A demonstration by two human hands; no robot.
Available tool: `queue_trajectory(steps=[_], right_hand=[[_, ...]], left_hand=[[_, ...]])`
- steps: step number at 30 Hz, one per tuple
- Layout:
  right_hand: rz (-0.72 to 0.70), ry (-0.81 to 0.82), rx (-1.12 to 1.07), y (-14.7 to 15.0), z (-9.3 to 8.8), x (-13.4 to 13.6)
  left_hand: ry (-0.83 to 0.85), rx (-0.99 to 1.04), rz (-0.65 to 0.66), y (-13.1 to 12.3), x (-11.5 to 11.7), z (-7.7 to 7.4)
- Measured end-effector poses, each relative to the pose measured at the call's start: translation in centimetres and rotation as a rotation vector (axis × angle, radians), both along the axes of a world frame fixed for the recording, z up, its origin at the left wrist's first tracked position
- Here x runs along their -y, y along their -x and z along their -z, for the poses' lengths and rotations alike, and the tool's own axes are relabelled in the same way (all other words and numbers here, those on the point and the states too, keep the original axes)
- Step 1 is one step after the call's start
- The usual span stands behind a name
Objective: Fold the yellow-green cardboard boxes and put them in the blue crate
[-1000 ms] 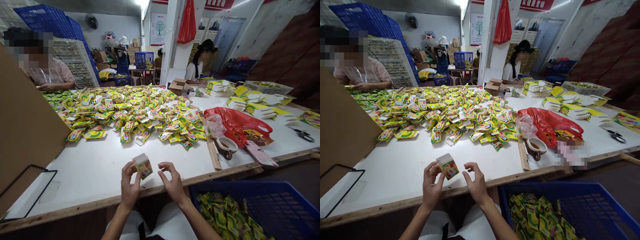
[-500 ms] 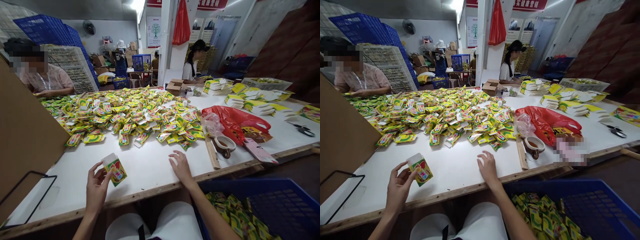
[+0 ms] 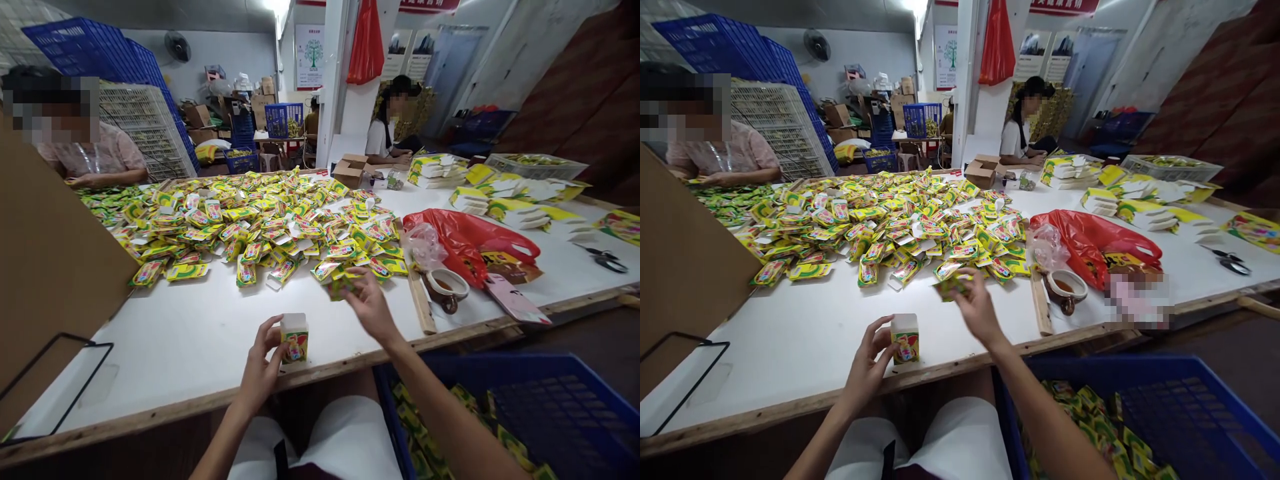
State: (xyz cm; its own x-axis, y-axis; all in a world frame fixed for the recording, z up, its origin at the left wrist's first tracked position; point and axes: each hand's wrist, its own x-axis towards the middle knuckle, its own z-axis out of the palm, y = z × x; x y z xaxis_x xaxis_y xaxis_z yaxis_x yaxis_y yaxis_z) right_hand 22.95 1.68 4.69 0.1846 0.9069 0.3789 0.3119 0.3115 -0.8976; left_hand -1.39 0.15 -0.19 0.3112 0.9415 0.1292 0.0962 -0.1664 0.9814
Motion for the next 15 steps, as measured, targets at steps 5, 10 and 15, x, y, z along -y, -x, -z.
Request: queue_trajectory(steps=[5,10,15], right_hand=[[-0.279,-0.032,0.271,5.6,-1.7,1.7],[-0.245,0.067,0.582,5.5,-0.5,0.5],[-0.247,0.163,0.661,6.7,-0.7,0.1]], left_hand=[[-0.006,0.004,0.056,-0.7,0.3,-0.1],[0.019,0.024,0.068,-0.9,0.5,-0.2],[0.051,0.071,0.068,-1.2,0.3,0.1]])
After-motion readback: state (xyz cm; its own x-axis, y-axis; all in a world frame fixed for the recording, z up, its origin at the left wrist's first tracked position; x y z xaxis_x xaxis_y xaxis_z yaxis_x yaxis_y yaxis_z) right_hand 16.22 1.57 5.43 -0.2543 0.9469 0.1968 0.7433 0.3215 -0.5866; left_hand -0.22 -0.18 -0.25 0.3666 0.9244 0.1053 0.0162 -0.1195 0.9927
